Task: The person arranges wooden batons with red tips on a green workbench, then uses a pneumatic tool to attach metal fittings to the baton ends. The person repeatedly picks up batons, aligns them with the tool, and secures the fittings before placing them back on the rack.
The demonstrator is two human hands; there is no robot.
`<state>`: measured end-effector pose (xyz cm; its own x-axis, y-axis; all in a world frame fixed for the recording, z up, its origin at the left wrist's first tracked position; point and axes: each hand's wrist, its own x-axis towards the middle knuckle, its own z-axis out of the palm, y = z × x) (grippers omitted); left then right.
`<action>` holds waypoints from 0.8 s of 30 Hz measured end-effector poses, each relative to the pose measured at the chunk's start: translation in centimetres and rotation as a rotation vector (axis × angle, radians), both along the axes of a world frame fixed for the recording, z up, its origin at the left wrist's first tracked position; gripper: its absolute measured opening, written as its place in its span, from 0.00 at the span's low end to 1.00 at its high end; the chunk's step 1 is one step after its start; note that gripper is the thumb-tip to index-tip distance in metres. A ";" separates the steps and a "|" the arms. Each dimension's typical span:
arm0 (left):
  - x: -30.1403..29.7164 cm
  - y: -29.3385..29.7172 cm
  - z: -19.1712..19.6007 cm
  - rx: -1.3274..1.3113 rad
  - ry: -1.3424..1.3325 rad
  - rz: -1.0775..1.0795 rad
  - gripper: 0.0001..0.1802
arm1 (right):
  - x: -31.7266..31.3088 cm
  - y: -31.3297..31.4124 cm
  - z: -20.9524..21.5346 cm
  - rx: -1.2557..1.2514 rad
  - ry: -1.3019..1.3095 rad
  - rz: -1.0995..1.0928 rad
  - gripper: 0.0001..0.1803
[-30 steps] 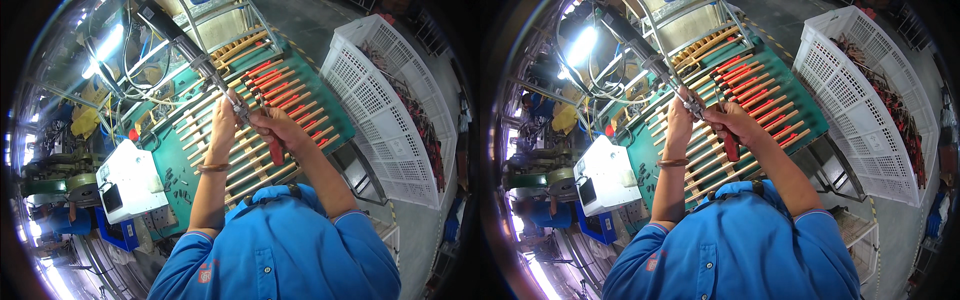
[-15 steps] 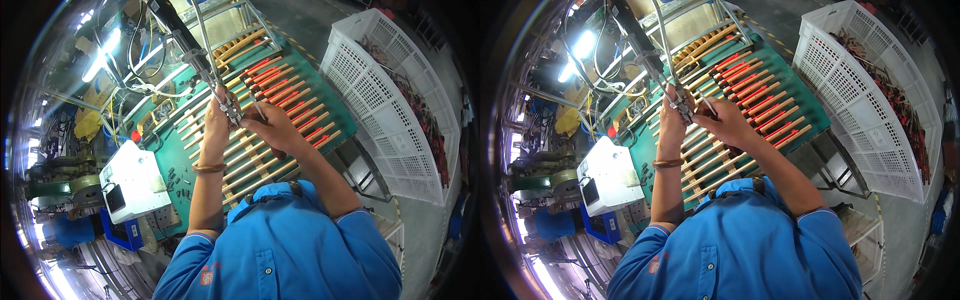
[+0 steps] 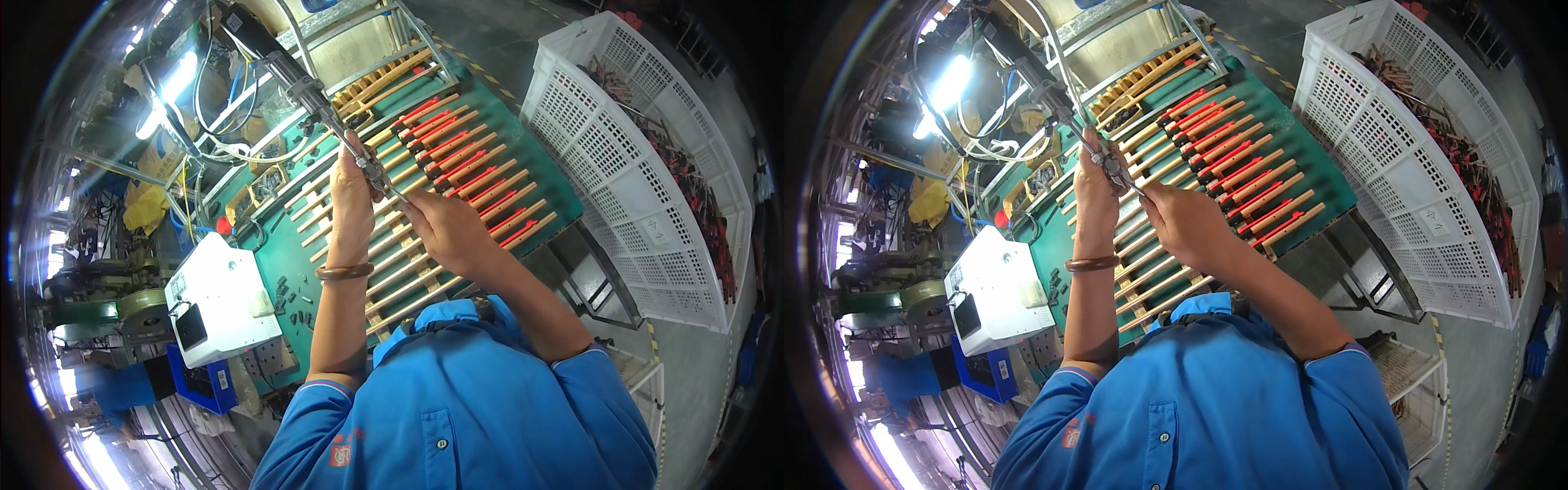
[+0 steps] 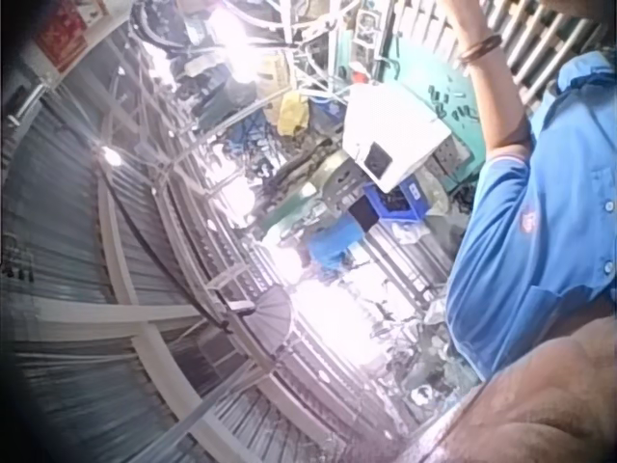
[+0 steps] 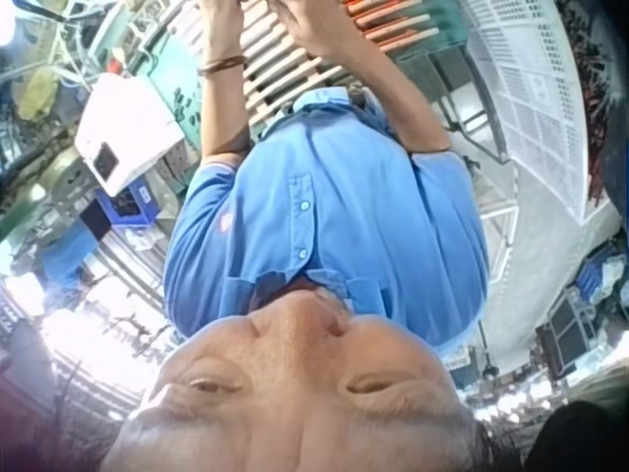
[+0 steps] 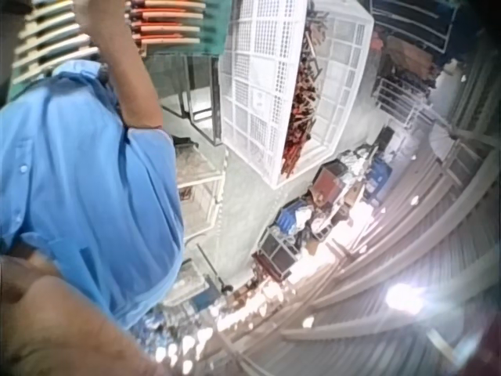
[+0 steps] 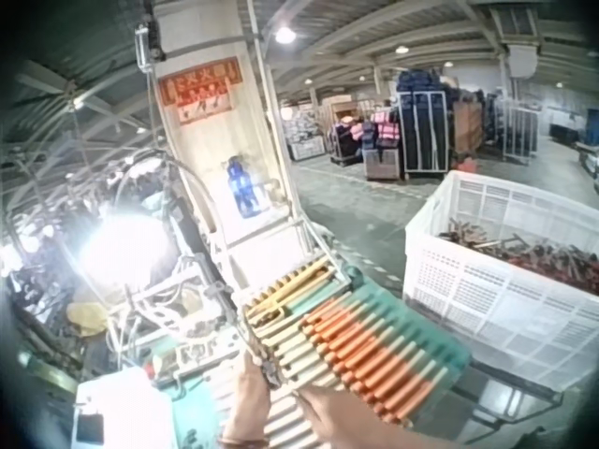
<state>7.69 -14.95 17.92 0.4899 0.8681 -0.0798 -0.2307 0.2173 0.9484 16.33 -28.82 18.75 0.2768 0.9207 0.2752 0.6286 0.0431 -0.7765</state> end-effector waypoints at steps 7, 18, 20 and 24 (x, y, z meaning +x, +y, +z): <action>0.6 -0.1 -0.9 0.045 -0.021 0.080 0.27 | -0.4 1.6 -0.3 -0.153 -0.071 -0.020 0.12; -1.3 1.3 -1.7 -0.051 -0.038 0.126 0.25 | 0.6 3.7 -0.1 -0.049 -0.417 0.198 0.08; -1.4 1.3 -2.0 -0.055 -0.082 0.144 0.24 | 0.7 4.2 0.4 -0.093 -0.469 0.276 0.08; -2.3 1.2 -1.3 -0.066 -0.177 0.077 0.21 | 0.1 4.9 0.2 -0.099 -0.554 0.318 0.09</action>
